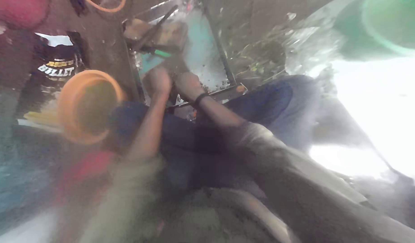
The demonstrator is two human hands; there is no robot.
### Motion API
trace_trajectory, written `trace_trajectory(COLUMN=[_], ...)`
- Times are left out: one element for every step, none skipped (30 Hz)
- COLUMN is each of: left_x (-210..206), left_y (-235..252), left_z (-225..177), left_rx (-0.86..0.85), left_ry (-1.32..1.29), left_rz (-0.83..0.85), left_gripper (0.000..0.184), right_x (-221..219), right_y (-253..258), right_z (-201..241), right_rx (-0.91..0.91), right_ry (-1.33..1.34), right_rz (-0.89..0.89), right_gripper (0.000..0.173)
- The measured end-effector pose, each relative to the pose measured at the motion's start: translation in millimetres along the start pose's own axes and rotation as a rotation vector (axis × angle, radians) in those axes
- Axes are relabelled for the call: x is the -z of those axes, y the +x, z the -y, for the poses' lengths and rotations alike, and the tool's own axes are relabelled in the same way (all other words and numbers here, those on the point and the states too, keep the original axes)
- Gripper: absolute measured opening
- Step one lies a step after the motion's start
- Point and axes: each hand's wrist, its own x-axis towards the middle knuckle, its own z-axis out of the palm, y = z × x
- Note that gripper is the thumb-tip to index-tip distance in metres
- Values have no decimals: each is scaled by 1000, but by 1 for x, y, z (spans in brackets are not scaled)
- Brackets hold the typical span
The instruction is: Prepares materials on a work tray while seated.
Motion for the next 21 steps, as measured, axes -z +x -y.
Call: trace_trajectory(left_x=[0,0,-1,-1,-1,-2,-1,0,1,1,1,3,4,5,6,7,6,7,6,2,0], left_y=[-1,-2,-2,-1,0,0,0,0,1,1,1,1,1,1,0,0,0,-1,-1,1,3], left_z=[0,1,1,1,0,-1,-3,-4,-4,-3,-2,-2,-2,-2,-3,-3,-3,-4,-3,0,2], left_rx=[-2,-10,-17,-20,-16,-5,10,14,10,1,-7,-12,-11,-10,-10,-10,-12,-24,-40,-47,-41], left_ry=[-7,-11,-17,-18,-15,-3,9,13,5,-1,-8,-9,0,7,8,2,-1,-21,-38,-41,-43], left_rz=[-4,-13,-21,-26,-25,-16,-1,7,16,20,21,22,27,26,21,12,1,-5,-11,-19,-22], left_gripper=[22,21,22,22,22,22,21,21,22,22,23,23,23,23,22,22,21,20,20,21,22], right_x=[-2,-3,-4,-5,-6,-8,-10,-11,-14,-16,-17,-18,-20,-22,-24,-24,-23,-21,-17,-14,-9], right_y=[5,10,15,19,23,25,24,21,15,9,0,-10,-21,-30,-38,-43,-47,-50,-50,-49,-46], right_z=[1,2,3,4,5,5,5,5,5,4,4,4,1,-4,-10,-14,-17,-18,-17,-16,-14], right_rx=[17,10,-9,-28,-52,-67,-70,-60,-51,-69,-106,-130,-143,-150,-155,-165,-167,-164,-155,-142,-135], right_ry=[8,30,56,75,89,82,63,46,30,27,37,35,29,28,28,24,25,31,34,42,53], right_rz=[1,0,-9,-24,-33,-39,-36,-38,-41,-29,-3,29,58,80,96,116,124,110,80,41,11], right_gripper=[22,25,28,31,34,36,35,32,29,28,28,26,24,23,23,22,20,20,21,23,23])
